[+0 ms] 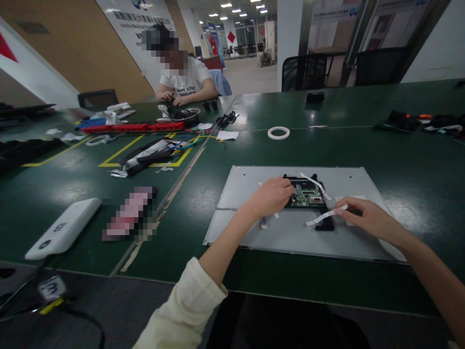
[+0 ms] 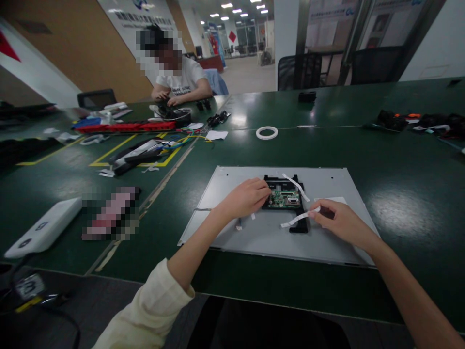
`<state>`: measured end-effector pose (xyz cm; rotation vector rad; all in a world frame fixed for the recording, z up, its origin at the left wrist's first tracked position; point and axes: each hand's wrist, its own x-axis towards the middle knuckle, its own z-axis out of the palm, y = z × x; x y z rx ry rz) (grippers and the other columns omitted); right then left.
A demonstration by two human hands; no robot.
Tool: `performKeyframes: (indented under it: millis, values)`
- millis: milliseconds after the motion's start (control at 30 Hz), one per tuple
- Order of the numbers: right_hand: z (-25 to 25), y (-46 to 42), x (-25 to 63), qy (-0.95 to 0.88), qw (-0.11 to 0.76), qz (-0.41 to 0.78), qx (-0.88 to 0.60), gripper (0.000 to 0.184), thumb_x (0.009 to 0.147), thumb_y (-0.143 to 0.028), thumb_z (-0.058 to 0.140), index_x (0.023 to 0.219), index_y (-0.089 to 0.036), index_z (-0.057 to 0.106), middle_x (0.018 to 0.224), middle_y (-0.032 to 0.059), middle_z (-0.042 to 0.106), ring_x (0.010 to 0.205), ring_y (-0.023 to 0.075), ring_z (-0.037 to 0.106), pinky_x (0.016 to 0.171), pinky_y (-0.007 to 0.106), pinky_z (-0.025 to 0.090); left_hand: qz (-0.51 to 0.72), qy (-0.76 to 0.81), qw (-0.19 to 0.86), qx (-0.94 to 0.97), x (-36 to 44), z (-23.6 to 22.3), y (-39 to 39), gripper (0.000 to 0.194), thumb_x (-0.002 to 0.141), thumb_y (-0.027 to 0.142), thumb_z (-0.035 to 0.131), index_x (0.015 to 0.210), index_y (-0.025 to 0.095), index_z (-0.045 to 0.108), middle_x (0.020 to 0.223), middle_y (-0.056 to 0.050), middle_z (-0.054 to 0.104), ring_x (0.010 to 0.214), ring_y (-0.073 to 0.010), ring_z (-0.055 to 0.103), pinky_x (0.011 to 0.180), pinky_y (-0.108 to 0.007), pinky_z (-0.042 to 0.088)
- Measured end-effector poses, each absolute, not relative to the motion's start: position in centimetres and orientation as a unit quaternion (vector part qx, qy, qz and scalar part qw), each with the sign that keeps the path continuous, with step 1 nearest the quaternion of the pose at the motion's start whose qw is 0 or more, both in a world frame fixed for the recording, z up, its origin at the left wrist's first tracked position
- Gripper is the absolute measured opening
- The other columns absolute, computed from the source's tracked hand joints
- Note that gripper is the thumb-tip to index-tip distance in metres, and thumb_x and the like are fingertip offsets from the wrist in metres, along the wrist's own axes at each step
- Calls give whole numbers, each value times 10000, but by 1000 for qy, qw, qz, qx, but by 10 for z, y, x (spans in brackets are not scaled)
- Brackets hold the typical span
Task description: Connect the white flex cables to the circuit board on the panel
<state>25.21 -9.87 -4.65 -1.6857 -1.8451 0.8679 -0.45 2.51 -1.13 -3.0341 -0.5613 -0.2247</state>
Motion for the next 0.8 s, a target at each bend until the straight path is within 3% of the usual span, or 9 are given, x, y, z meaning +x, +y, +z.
performKeyframes:
  millis: [67, 167, 333, 467, 700, 800]
  values:
    - [-42, -101, 250, -653, 254, 317, -640, 356, 863, -526, 460, 854, -209, 621, 720, 2, 586, 636, 142, 528, 605, 270, 398, -86, -186, 8, -979, -3, -12, 24, 234, 894, 173, 383, 943, 137, 609, 943, -78, 593, 886, -179, 531, 802, -309, 404]
    - [-38, -103, 247, -651, 289, 321, -624, 347, 845, -521, 495, 825, -200, 627, 743, 13, 601, 670, 147, 537, 636, 271, 406, -130, -201, -51, -970, 1, -12, 21, 232, 901, 181, 385, 952, 140, 609, 959, -75, 604, 908, -172, 536, 811, -307, 411]
    - [-31, -104, 237, -675, 346, 353, -548, 281, 848, -450, 527, 840, -194, 642, 858, 43, 632, 818, 173, 571, 768, 297, 427, -210, -197, -274, -918, 7, -6, 9, 238, 907, 249, 429, 1044, 143, 594, 1020, -64, 634, 866, -125, 563, 742, -251, 439]
    - [-27, -106, 227, -687, 367, 355, -517, 209, 861, -373, 538, 827, -199, 648, 886, 37, 632, 848, 165, 577, 795, 292, 425, -153, -140, -412, -887, 11, 2, -2, 285, 888, 284, 486, 1133, 178, 585, 1106, -55, 636, 843, -106, 577, 668, -221, 426]
    - [-30, -108, 231, -630, 452, 329, -539, 203, 842, -397, 559, 842, -212, 645, 877, 26, 637, 835, 165, 581, 735, 265, 445, -91, -141, -466, -869, 17, -9, -9, 185, 847, 257, 540, 964, 176, 658, 906, -30, 665, 769, -106, 562, 664, -233, 391]
    - [-34, -107, 237, -608, 434, 298, -594, 262, 821, -449, 566, 844, -203, 652, 827, 25, 635, 745, 159, 578, 650, 254, 433, -106, -155, -482, -856, 18, -12, -7, 209, 867, 305, 510, 868, 150, 650, 758, -9, 629, 672, -85, 528, 619, -219, 373]
